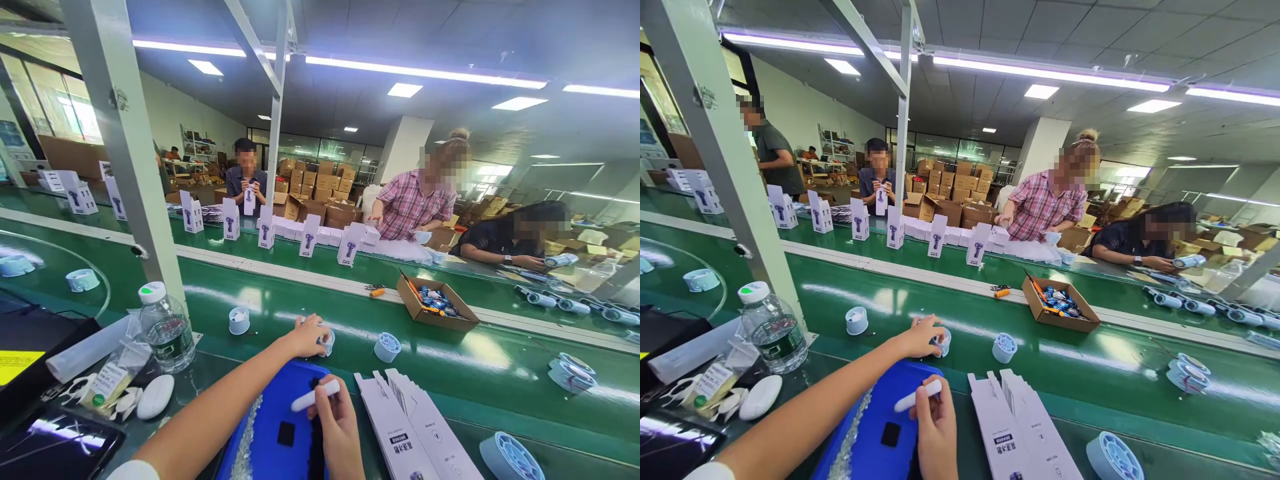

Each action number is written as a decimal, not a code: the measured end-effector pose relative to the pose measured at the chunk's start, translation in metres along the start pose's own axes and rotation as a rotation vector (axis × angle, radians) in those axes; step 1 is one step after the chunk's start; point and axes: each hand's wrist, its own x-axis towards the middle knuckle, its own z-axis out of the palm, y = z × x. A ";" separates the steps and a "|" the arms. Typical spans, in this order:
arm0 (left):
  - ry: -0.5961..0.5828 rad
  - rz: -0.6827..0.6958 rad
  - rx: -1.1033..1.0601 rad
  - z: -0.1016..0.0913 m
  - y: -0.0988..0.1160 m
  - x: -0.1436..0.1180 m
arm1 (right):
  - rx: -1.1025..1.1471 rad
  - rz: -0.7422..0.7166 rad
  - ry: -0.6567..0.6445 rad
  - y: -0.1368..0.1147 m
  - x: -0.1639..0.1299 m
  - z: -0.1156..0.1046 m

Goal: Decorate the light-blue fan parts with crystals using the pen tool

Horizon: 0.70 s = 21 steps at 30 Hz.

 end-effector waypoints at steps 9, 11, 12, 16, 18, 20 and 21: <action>0.432 0.076 -0.414 -0.038 0.019 -0.028 | -0.183 -0.033 -0.220 0.022 -0.001 0.024; 0.552 0.094 -0.654 -0.057 0.023 -0.042 | -0.193 -0.023 -0.234 0.025 0.000 0.022; 0.592 0.097 -0.740 -0.066 0.023 -0.050 | -0.201 -0.019 -0.235 0.026 0.000 0.022; 0.704 0.059 -0.891 -0.084 0.014 -0.073 | -0.211 0.003 -0.216 0.025 0.000 0.021; 0.722 0.028 -0.937 -0.086 0.006 -0.077 | -0.208 0.010 -0.205 0.022 0.000 0.022; 0.733 -0.001 -0.994 -0.086 -0.001 -0.079 | -0.199 0.004 -0.185 0.019 -0.001 0.023; 0.744 -0.015 -1.015 -0.086 -0.003 -0.078 | -0.194 0.000 -0.175 0.018 -0.001 0.024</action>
